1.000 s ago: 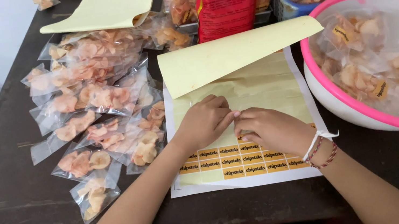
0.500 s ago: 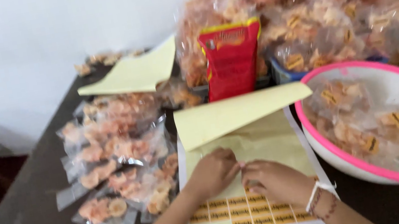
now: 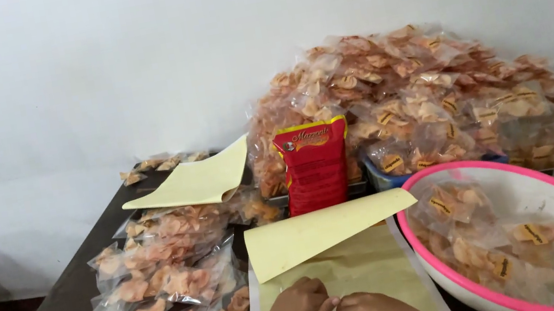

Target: Applying adhesive labels to individual snack bags and organizing them into a collection bowl.

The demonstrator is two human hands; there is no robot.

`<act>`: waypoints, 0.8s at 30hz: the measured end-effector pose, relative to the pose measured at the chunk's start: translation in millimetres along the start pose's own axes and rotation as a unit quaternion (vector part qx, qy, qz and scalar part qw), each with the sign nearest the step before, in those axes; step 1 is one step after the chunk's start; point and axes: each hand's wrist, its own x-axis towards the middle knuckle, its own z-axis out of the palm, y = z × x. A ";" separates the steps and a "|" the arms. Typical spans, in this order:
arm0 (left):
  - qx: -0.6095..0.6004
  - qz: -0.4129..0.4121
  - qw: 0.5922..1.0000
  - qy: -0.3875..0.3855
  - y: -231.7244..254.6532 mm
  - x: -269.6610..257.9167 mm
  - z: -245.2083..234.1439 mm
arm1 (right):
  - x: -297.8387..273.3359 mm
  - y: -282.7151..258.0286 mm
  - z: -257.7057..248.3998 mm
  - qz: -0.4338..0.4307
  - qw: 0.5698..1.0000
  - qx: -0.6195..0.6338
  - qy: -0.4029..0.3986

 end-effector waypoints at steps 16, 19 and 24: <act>0.005 0.013 1.000 -0.004 3.3 1.2 -4.0 | -2.6 -11.0 5.0 0.022 0.997 -0.038 0.064; 0.009 0.010 1.000 -0.004 2.6 3.2 -4.2 | -1.9 -9.3 5.1 0.031 0.997 -0.025 0.069; 0.018 0.006 1.000 -0.005 -6.1 2.4 4.0 | -3.1 -13.7 3.1 0.024 0.997 -0.051 0.051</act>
